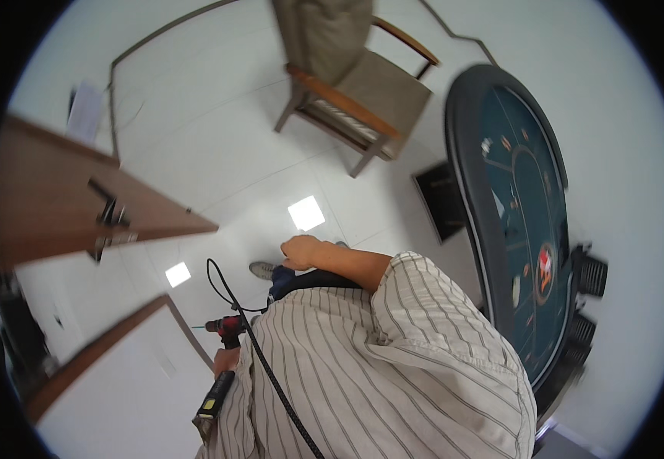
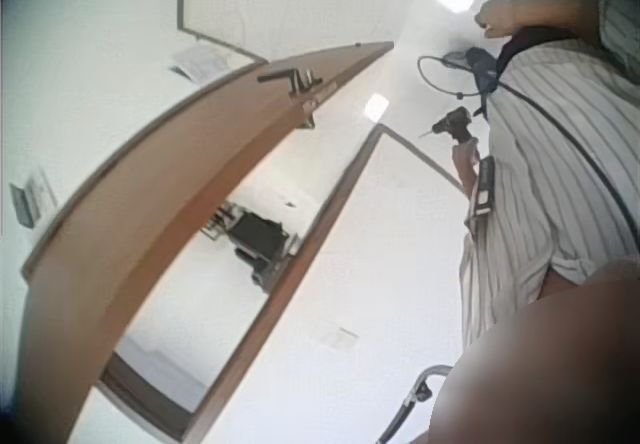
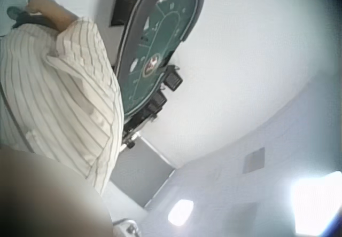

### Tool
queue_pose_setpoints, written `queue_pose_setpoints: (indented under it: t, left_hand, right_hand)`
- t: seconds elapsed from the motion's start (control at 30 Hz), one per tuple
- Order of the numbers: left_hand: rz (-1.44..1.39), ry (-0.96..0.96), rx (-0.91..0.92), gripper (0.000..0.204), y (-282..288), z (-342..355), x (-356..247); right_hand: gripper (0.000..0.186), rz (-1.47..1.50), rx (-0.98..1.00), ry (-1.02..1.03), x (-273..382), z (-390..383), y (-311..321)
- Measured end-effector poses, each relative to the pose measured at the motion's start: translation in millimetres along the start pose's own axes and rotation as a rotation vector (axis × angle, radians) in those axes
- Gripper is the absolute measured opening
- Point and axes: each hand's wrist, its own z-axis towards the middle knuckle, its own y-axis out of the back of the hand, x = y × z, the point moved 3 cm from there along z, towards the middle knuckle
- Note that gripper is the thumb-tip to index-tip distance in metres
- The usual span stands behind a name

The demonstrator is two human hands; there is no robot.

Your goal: The person installs a door handle on a wooden door. They align the handle and latch mechanism, then use a cordless drill to drive screws into the door. The person tests the handle and key operation after installation.

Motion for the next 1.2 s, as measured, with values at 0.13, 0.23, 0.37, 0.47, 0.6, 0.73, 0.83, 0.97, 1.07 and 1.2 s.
queue_pose_setpoints:
  t: [0.13,0.23,0.37,0.47,0.6,0.73,0.83,0.97,1.07,1.2]
  left_hand:
    - [0.267,-0.102,-0.062,0.07,22,-24,-111]
    - [0.298,-0.294,-0.145,0.061,-3,-48,-195]
    - [0.243,-0.496,-0.219,0.048,-71,-76,-305]
    - [0.17,-0.597,-0.238,0.047,-128,-110,-394]
    - [0.267,-0.821,-0.215,0.044,-186,-168,-518]
    - [0.517,-1.057,-0.217,0.062,-237,-218,-644]
    - [0.633,-1.225,-0.151,0.07,-285,-244,-735]
    - [0.838,-1.303,0.042,0.064,-376,-248,-855]
    - [0.931,-1.257,0.116,0.05,-454,-235,-914]
    - [0.861,-1.249,0.191,0.052,-524,-209,-950]
  right_hand:
    - [0.035,0.364,-0.345,-0.176,-93,-82,-4]
    - [0.027,0.586,-0.782,-0.392,-196,-165,-14]
    - [0.023,0.625,-1.326,-0.8,-354,-296,-35]
    - [0.024,0.629,-1.474,-0.931,-449,-381,-38]
    - [0.03,0.746,-1.549,-0.973,-512,-457,-45]
    - [0.028,1.293,-1.512,-0.75,-527,-476,-51]
    - [0.027,1.65,-1.664,-0.542,-537,-485,-36]
    - [0.029,1.836,-1.708,-0.398,-550,-494,2]
    - [0.028,1.739,-1.634,-0.46,-537,-488,6]
    - [0.025,1.777,-1.604,-0.617,-501,-473,-43]
